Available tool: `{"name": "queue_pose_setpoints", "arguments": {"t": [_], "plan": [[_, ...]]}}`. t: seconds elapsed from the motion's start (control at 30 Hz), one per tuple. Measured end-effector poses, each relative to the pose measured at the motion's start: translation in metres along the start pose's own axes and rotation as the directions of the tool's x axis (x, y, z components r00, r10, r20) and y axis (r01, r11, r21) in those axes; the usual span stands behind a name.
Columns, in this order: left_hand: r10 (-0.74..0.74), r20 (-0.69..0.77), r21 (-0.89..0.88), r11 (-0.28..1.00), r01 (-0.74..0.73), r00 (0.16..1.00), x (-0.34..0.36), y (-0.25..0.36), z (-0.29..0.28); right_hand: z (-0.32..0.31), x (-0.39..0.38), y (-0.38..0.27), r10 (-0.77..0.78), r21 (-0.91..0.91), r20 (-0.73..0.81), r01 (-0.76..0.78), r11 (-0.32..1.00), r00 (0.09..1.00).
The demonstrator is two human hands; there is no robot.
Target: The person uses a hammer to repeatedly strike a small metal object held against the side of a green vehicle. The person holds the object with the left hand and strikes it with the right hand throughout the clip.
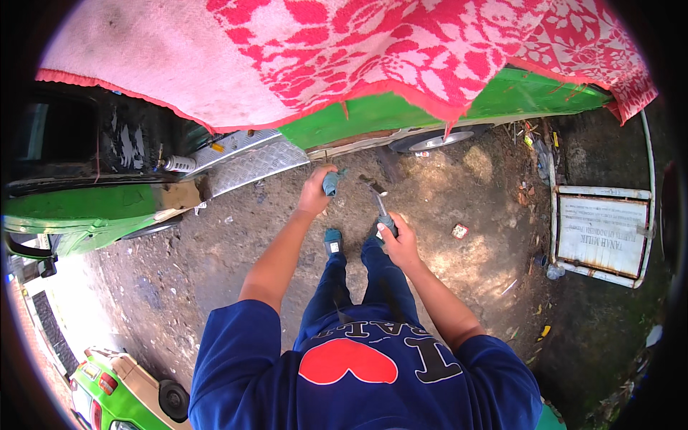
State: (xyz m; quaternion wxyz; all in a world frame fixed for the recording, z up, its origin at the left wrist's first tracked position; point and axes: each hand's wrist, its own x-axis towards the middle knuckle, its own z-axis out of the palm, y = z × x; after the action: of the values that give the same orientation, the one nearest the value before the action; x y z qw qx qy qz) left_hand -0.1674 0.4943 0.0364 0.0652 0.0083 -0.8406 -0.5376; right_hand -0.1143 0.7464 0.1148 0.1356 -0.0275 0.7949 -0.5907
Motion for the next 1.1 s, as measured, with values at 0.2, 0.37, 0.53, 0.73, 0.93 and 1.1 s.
{"name": "queue_pose_setpoints", "arguments": {"t": [0.2, 0.37, 0.53, 0.73, 0.93, 1.1], "plan": [[0.021, 0.022, -0.011, 1.0, -0.021, 1.0, 0.003, -0.001, -0.007, 0.001, -0.003, -0.004, -0.004, -0.027, -0.002, 0.004, 1.0, 1.0], [0.005, 0.021, -0.002, 1.0, -0.005, 1.0, 0.004, 0.003, -0.013, 0.002, -0.004, -0.009, -0.059, -0.073, -0.02, 0.058, 0.996, 0.998], [0.033, 0.005, -0.008, 0.999, -0.033, 0.999, 0.003, 0.005, -0.019, 0.004, -0.006, -0.016, -0.027, -0.073, -0.011, 0.027, 0.997, 1.0], [0.004, 0.018, 0.052, 0.999, -0.005, 1.0, 0.006, 0.005, -0.026, 0.011, -0.007, -0.014, -0.031, -0.072, -0.005, 0.031, 0.997, 1.0], [-0.134, 0.039, -0.068, 0.988, 0.137, 0.99, 0.037, 0.016, -0.041, 0.014, 0.0, -0.032, 0.09, -0.082, 0.04, -0.086, 0.993, 0.995], [-0.129, 0.067, 0.001, 0.992, 0.13, 0.989, 0.052, 0.013, -0.043, 0.026, 0.028, -0.066, -0.01, -0.003, -0.001, 0.01, 1.0, 1.0]]}}
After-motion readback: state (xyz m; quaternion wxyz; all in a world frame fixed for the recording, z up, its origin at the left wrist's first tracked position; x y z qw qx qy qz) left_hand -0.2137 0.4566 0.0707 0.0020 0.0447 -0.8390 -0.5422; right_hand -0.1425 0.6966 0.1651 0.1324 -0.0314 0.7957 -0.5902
